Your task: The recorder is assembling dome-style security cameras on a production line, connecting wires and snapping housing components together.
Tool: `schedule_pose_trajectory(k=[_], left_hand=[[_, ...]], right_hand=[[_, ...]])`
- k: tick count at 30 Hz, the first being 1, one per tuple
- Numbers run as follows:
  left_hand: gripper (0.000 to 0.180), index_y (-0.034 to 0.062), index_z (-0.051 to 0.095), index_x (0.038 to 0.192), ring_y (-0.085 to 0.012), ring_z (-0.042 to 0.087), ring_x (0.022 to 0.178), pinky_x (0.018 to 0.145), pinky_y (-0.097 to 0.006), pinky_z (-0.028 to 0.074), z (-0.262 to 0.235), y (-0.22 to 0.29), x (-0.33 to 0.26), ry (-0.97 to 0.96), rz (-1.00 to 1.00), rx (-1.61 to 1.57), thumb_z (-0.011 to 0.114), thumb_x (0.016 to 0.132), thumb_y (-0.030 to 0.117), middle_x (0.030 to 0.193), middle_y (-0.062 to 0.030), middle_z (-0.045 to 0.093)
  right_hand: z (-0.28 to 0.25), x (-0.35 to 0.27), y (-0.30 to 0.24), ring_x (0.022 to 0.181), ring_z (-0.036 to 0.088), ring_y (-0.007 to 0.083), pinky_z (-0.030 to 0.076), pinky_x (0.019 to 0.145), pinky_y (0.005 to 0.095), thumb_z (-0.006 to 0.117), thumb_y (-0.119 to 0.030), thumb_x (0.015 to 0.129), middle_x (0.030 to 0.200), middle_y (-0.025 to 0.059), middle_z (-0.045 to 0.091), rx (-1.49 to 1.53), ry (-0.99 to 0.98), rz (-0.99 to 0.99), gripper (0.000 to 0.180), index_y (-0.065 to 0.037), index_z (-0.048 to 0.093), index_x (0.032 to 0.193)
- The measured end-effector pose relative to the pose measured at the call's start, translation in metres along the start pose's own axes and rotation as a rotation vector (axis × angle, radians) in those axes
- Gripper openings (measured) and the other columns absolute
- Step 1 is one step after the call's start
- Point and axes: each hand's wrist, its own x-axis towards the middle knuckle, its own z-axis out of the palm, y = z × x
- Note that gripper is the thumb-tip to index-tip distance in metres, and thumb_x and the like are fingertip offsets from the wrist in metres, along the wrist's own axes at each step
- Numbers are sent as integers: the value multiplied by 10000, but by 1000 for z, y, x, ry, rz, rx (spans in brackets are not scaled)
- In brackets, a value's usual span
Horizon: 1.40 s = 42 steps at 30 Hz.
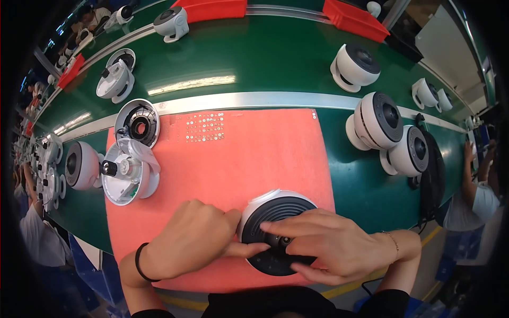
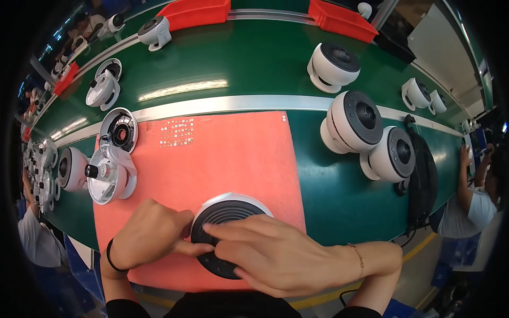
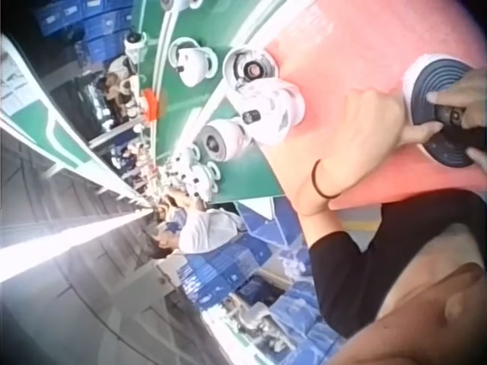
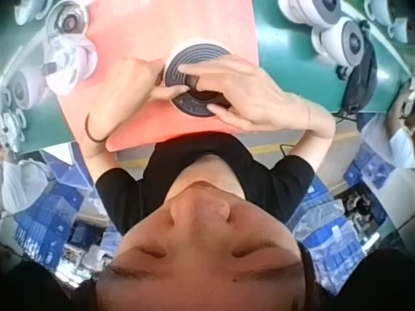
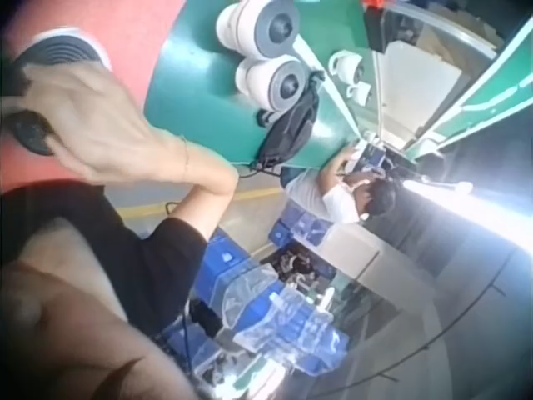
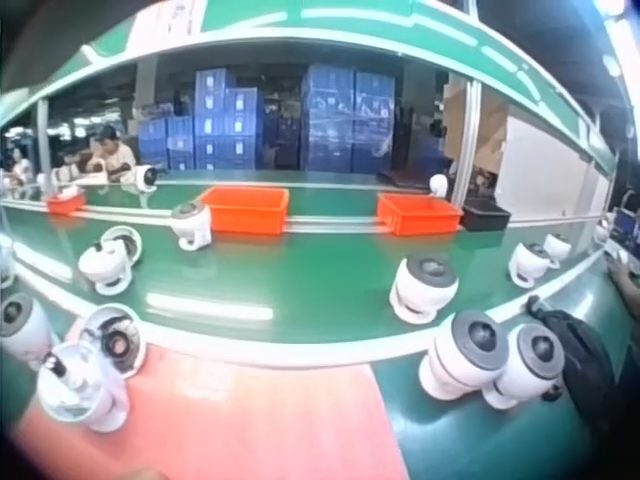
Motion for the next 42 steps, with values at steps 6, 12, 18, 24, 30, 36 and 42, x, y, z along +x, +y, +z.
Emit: schedule_pose_trajectory(k=[6, 12, 18, 24, 30, 36, 42], left_hand=[[519, -7, 575, 974, -242, 610, 613, 580, -305, 478, 25, -21, 9, -220, -145, -342, 669, 716, 435, 682, -140, 607], [771, -50, 351, 1283, -258, 599, 961, 840, -340, 480, 29, -10, -2, -80, -177, -1124, 732, 696, 274, 1037, -209, 590], [879, -98, 298, 1299, -266, 619, 926, 802, -343, 493, 30, -11, 1, 491, 165, -608, 770, 627, 215, 987, -209, 606], [837, -101, 352, 1264, -255, 570, 1012, 852, -332, 470, 15, -47, 22, 538, 174, -859, 774, 614, 215, 1125, -173, 551], [766, 96, 279, 1339, -282, 397, 1206, 997, -429, 351, 20, -62, 61, 659, 219, -1859, 553, 779, 542, 1320, -110, 377], [753, 158, 317, 1330, -276, 411, 1192, 988, -444, 348, 4, -45, 106, 1091, 169, -1904, 402, 785, 670, 1317, -74, 394], [652, 120, 397, 1276, -265, 447, 1160, 976, -460, 375, -9, -91, 141, 809, 93, -1829, 462, 821, 583, 1270, -89, 448]], right_hand=[[8, -19, 27, 1042, 525, 275, 424, 855, 352, 628, -304, 800, 1138, 160, 506, 546, 32, 831, 480, 1, 440, 1120], [5, -1, 14, 1138, 426, 227, 338, 948, 340, 704, -171, 721, 1202, 153, 416, 769, 126, 773, 712, -24, 261, 1259], [18, 17, 34, 957, 577, 242, 441, 832, 314, 830, -292, 549, 998, 174, 575, 114, 367, 405, 838, 7, 349, 1166], [-4, 45, 37, 1093, 508, 274, 393, 914, 337, 833, -284, 544, 1163, 206, 504, 49, 450, 307, 951, -19, 241, 1240], [14, 71, 45, 1206, 406, 275, 350, 1008, 392, 769, -181, 631, 1311, 195, 344, 344, 642, 255, 1019, -26, 95, 1380], [14, 91, 68, 1092, 526, 282, 454, 912, 370, 766, -155, 601, 1231, 213, 465, 181, 742, 173, 976, -14, 190, 1377], [23, 107, 119, 1089, 522, 264, 461, 893, 351, 762, -190, 645, 1213, 161, 481, 399, 886, 304, 912, -9, 229, 1362]])
